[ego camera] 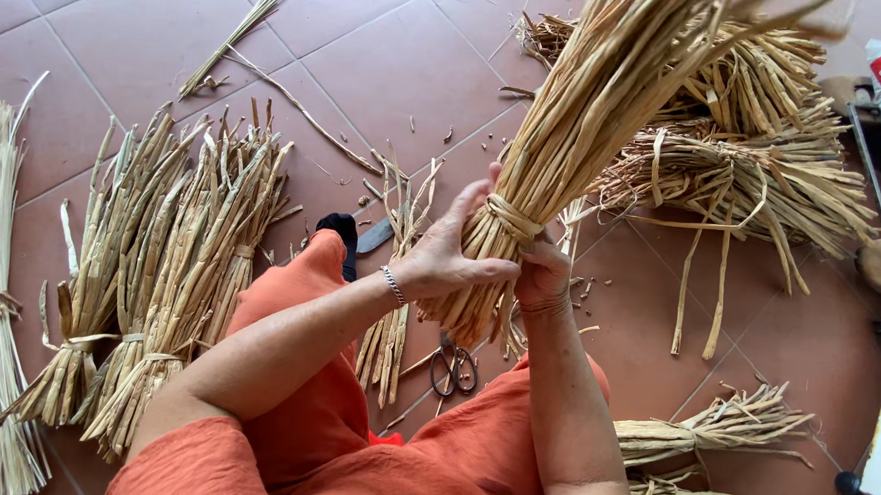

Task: The person sits on a tiled floor and uses scissors to trim the ends of bundles of dried plant stalks. They repeatedly cut the stalks to a uniform length, shake the bundles, and arrange them on the floor.

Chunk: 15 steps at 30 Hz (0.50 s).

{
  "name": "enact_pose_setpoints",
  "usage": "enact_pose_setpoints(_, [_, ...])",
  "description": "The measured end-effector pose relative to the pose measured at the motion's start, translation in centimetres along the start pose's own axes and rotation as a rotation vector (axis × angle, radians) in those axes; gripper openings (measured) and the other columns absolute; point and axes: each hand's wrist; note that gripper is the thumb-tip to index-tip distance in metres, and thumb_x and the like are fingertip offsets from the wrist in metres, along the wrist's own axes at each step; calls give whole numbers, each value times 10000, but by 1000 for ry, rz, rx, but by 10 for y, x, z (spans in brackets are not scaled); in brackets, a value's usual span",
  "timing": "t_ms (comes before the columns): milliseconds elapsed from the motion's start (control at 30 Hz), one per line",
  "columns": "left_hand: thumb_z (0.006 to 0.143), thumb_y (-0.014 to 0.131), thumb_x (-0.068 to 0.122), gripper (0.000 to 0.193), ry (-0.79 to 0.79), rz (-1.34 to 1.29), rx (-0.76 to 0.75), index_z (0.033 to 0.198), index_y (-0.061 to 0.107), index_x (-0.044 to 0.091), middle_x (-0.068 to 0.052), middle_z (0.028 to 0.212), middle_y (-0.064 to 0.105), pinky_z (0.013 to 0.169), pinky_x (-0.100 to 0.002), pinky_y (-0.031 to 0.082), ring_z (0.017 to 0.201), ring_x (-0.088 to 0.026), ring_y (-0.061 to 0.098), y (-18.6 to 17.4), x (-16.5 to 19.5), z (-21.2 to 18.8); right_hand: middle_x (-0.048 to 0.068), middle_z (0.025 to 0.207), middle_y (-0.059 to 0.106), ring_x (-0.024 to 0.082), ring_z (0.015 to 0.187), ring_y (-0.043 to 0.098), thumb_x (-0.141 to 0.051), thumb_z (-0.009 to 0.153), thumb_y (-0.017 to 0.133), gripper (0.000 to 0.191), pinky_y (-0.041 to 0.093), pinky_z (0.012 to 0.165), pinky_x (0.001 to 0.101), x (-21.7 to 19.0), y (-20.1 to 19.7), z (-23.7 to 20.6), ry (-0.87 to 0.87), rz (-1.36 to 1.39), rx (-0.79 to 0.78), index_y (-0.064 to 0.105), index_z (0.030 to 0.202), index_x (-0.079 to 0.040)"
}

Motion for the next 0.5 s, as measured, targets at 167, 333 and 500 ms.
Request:
enact_pose_setpoints(167, [714,863,432,1057,-184,292,157,1560,324,97,-188,1377,637,1112,-398,542,1285,-281,669,-4,-4,3,148,1584,481,306,1419,489,-295,903,748,797,392,1206,447,12,-1,2,31,-126,157,409,1540,42])
enact_pose_setpoints(333, [750,848,300,1026,-2,605,246,1574,280,75,-230,1370,540,1132,-474,440,1300,-361,530,2,-10,5,126,1395,599,261,1286,601,-245,865,777,705,489,1116,417,26,-9,-3,50,-317,222,487,1475,-44])
enact_pose_setpoints(500, [757,773,279,1005,182,424,47,1595,284,13,-277,1396,479,1126,-512,412,1327,-414,482,-12,-11,0,136,1230,658,245,1092,688,-45,828,789,650,597,940,385,15,-16,-3,43,-353,294,532,1425,-20])
Point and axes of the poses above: each hand's wrist, its own z-axis towards the middle knuckle, its own y-axis out of the palm, x = y × z
